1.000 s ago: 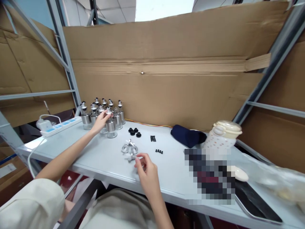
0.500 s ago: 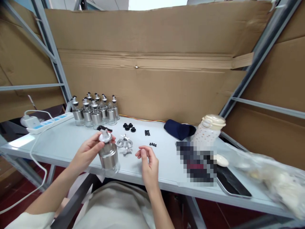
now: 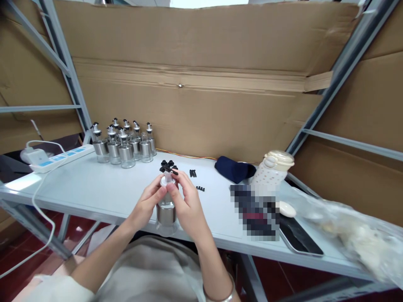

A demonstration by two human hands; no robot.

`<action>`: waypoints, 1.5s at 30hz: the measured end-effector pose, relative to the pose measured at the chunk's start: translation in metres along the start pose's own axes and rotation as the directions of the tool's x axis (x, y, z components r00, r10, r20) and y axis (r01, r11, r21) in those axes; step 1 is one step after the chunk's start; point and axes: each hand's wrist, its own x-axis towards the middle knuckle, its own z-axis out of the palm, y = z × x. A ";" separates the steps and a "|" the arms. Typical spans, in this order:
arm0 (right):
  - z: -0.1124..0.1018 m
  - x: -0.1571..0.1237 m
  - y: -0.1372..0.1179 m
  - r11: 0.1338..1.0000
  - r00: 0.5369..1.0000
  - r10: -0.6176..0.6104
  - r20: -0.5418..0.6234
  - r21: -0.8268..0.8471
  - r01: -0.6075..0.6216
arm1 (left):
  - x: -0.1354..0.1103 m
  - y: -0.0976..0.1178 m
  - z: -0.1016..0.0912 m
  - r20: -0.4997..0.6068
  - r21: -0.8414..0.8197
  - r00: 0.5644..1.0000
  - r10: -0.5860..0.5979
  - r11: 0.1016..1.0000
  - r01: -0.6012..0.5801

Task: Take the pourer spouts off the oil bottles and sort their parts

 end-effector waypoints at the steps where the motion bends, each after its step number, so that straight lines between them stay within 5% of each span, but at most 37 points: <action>1: 0.001 -0.001 0.002 1.000 1.000 -0.011 -0.018 0.017 0.012 | -0.001 -0.003 0.002 -0.024 0.003 0.999 0.029 1.000 -0.029; 10: 0.011 -0.016 0.018 0.987 0.962 -0.150 -0.229 0.017 0.158 | -0.003 -0.012 0.014 -0.139 0.073 0.982 0.129 0.990 -0.119; 19: 0.025 -0.030 0.011 0.950 0.849 -0.303 -0.433 -0.073 0.302 | -0.012 0.011 0.018 -0.025 0.168 0.991 0.128 0.978 -0.122; 23: 0.032 -0.031 -0.015 0.975 0.862 -0.165 -0.480 0.053 0.216 | -0.018 0.033 0.016 0.078 0.281 0.986 0.145 0.946 -0.161; 26: 0.017 -0.023 -0.031 0.978 0.877 -0.024 -0.480 0.170 0.120 | -0.019 0.038 0.009 0.117 0.276 0.985 0.123 0.949 -0.152; 31: -0.026 -0.013 -0.016 0.949 0.764 0.088 -0.639 0.287 0.131 | 0.008 0.035 -0.030 -0.155 0.210 0.957 0.245 0.955 -0.210; 36: -0.028 -0.025 0.043 0.928 0.699 0.328 -0.635 0.354 -0.115 | 0.070 0.012 -0.097 -0.238 0.449 0.905 0.353 0.866 -0.219; 39: -0.021 -0.031 0.068 0.894 0.707 0.439 -0.555 0.346 -0.285 | 0.097 -0.014 -0.133 -0.272 0.597 0.899 0.342 0.793 -0.121; 42: -0.020 -0.032 0.074 0.907 0.740 0.419 -0.527 0.272 -0.320 | 0.108 -0.034 -0.155 -0.338 0.720 0.880 0.333 0.694 0.014; 45: -0.020 -0.032 0.070 0.919 0.763 0.393 -0.512 0.224 -0.323 | 0.106 -0.045 -0.166 -0.353 0.864 0.836 0.421 0.489 0.119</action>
